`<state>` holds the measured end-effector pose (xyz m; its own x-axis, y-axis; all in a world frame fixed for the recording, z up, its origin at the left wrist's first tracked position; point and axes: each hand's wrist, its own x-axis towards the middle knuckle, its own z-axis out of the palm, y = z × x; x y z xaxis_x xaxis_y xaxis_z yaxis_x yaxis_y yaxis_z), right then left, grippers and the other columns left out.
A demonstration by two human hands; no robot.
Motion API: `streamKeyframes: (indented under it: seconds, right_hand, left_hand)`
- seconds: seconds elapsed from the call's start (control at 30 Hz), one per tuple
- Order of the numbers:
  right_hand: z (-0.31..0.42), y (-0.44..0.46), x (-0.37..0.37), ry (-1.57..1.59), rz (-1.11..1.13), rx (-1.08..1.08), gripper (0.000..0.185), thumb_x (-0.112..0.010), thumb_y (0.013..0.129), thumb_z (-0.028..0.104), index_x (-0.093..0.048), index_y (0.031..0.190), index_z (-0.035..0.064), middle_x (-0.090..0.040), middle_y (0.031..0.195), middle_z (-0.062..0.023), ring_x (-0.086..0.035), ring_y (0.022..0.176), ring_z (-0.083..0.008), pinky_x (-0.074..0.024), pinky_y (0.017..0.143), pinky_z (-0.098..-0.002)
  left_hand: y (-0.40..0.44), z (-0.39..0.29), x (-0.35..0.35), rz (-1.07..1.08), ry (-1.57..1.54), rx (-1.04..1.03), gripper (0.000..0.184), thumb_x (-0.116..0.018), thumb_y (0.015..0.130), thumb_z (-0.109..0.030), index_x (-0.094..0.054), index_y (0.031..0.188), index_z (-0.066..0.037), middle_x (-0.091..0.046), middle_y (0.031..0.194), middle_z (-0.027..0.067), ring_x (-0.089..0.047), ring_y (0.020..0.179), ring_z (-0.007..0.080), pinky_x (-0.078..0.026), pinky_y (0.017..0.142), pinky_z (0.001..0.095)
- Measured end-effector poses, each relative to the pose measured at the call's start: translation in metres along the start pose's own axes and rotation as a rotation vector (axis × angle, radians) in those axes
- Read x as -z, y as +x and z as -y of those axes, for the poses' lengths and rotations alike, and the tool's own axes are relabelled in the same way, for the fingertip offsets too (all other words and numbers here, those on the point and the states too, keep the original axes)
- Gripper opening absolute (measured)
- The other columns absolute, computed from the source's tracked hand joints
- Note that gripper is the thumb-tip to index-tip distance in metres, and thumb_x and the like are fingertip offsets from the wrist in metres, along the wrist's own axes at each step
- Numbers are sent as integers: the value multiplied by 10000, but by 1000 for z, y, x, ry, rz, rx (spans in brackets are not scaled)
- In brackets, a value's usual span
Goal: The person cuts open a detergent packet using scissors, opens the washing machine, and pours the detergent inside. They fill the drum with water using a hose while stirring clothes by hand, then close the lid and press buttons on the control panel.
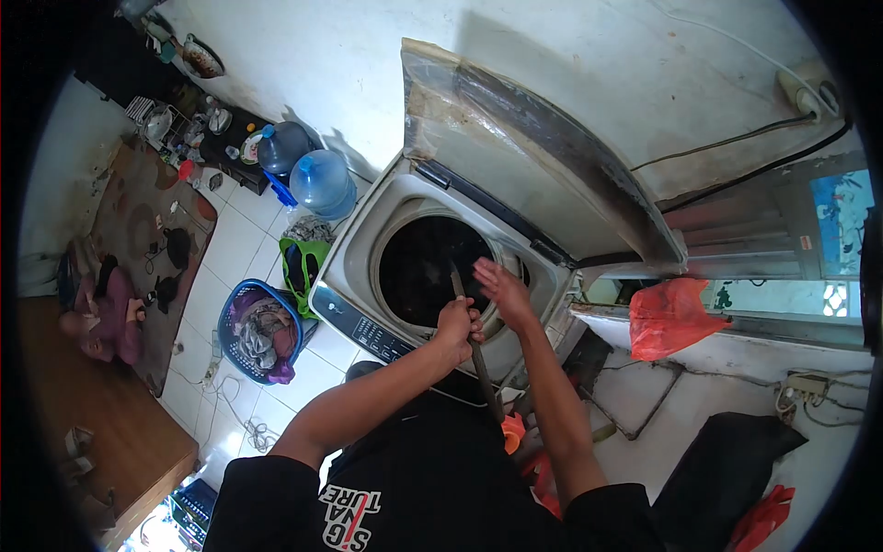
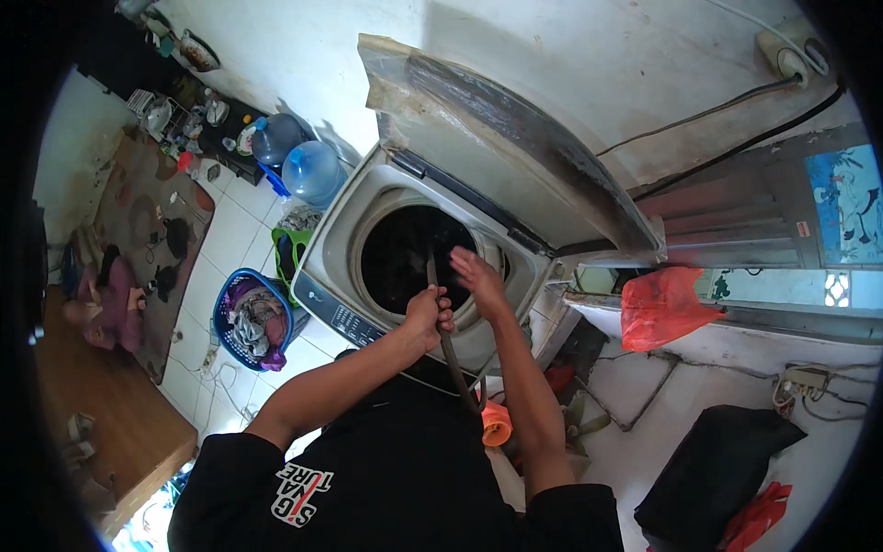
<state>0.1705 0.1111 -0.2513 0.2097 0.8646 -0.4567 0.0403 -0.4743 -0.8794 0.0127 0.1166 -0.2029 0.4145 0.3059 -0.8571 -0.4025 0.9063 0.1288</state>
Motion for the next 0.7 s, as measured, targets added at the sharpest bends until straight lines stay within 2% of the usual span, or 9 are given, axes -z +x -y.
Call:
streamKeyframes:
  seconds: [0.07, 0.1, 0.17, 0.27, 0.4, 0.47, 0.5, 0.63, 0.7]
  right_hand:
    - [13, -13, -6, 638, 11, -123, 427, -481, 1026, 356, -612, 1295, 52, -581, 1355, -104, -523, 1254, -210, -376, 1054, -335]
    - [3, -8, -4, 639, 9, -121, 427, -481, 1026, 356, -612, 1295, 52, -581, 1355, -104, -523, 1254, -210, -376, 1054, -335]
    - [-19, 3, -2, -99, -40, 11, 405, -514, 1007, 379, -662, 1222, 68, -617, 1298, -86, -549, 1207, -209, -407, 1014, -367]
    - [-4, -6, -4, 176, 3, -84, 439, -508, 999, 419, -664, 1207, 64, -643, 1247, -75, -579, 1161, -209, -427, 981, -365]
    - [13, -9, -10, 160, -10, -37, 491, -469, 1004, 447, -654, 1201, 36, -671, 1199, -108, -610, 1124, -234, -436, 969, -346]
    - [16, -11, -15, -478, -134, 74, 542, -426, 1012, 469, -625, 1232, 16, -678, 1185, -148, -617, 1130, -270, -432, 976, -338]
    - [17, -14, -18, -476, -134, 72, 542, -426, 1012, 469, -625, 1232, 16, -678, 1185, -148, -617, 1130, -270, -432, 976, -338]
    - [22, -25, -23, -420, -127, 86, 511, -410, 1038, 425, -615, 1270, 18, -645, 1258, -172, -589, 1211, -262, -414, 1024, -349]
    - [21, -29, -19, 218, -4, -132, 518, -396, 1043, 429, -612, 1275, 19, -638, 1274, -165, -584, 1212, -245, -401, 1040, -349]
  left_hand:
    - [1, -2, -1, -18, 1, 6, 214, -372, 1059, -342, -455, 1022, -148, -405, 693, -29, -334, 519, 105, -297, 486, 286]
    - [2, -2, -1, -36, 2, 9, 212, -375, 1058, -341, -455, 1018, -150, -404, 691, -31, -334, 516, 103, -296, 484, 286]
    - [0, -4, -1, -36, 12, 0, 209, -376, 1058, -339, -457, 1014, -151, -404, 690, -31, -333, 516, 101, -295, 481, 285]
    - [1, -6, 1, -26, 26, -16, 205, -379, 1057, -335, -460, 1008, -153, -406, 690, -32, -332, 518, 99, -295, 478, 282]
    - [1, -6, 1, -43, 25, -14, 206, -373, 1058, -334, -462, 1007, -155, -409, 691, -33, -331, 520, 98, -298, 478, 277]
    - [2, -7, 2, -30, 13, -13, 208, -369, 1059, -335, -463, 1007, -156, -410, 692, -34, -330, 521, 98, -297, 477, 276]
    - [2, -7, 4, -16, 3, -8, 210, -365, 1059, -336, -464, 1008, -158, -412, 693, -34, -329, 521, 98, -297, 476, 274]
    - [5, -7, 5, -27, 13, -17, 216, -360, 1061, -339, -465, 1008, -158, -414, 696, -33, -328, 522, 99, -296, 475, 275]
    - [7, -7, 5, -33, -3, -25, 221, -360, 1062, -342, -465, 1008, -156, -413, 697, -31, -327, 522, 101, -294, 474, 274]
